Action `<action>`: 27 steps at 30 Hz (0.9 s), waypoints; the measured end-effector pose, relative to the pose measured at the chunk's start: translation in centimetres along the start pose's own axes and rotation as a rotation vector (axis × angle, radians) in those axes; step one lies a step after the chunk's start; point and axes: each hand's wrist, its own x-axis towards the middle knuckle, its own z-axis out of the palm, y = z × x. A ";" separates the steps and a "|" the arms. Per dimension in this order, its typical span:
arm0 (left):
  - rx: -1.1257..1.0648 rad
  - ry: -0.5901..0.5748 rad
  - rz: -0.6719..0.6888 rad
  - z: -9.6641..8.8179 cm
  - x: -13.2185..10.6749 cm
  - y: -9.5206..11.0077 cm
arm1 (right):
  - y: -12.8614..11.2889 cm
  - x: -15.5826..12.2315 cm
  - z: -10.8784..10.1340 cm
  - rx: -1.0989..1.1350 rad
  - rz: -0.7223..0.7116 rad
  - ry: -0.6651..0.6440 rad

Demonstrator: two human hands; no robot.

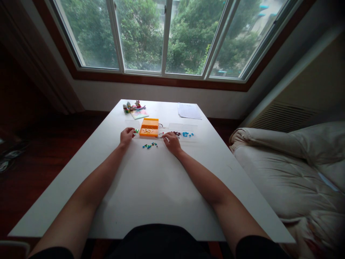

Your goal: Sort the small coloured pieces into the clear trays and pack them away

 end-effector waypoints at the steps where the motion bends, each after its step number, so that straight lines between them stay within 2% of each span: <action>1: -0.012 0.013 -0.008 -0.1 0.0 0.0 | 0.0 0.0 0.0 0.001 -0.001 -0.001; 7: 0.013 0.031 0.012 -0.4 0.2 -0.3 | 0.0 0.0 0.1 0.004 -0.004 -0.001; 10: 0.117 -0.010 0.057 -0.4 0.2 -0.4 | 0.0 0.0 0.1 0.007 -0.006 -0.002; 12: 0.282 -0.069 0.153 -0.5 -0.2 -0.3 | -0.1 0.0 0.1 0.008 -0.007 -0.006; 15: 0.552 -0.192 0.400 -0.1 -1.2 0.4 | -0.2 0.1 0.1 0.005 -0.002 -0.011; 18: 0.664 -0.358 0.610 0.8 -2.3 1.2 | -0.2 0.1 0.1 0.005 -0.005 -0.015; 22: 0.675 -0.595 0.746 1.8 -3.0 1.7 | -0.1 0.0 0.2 0.006 -0.002 -0.019; 24: 0.684 -0.655 0.793 1.9 -3.0 1.7 | 0.1 0.0 0.2 0.012 -0.003 -0.020; 27: 0.715 -0.685 0.846 1.8 -3.0 1.7 | 0.3 0.0 0.3 0.030 -0.020 -0.014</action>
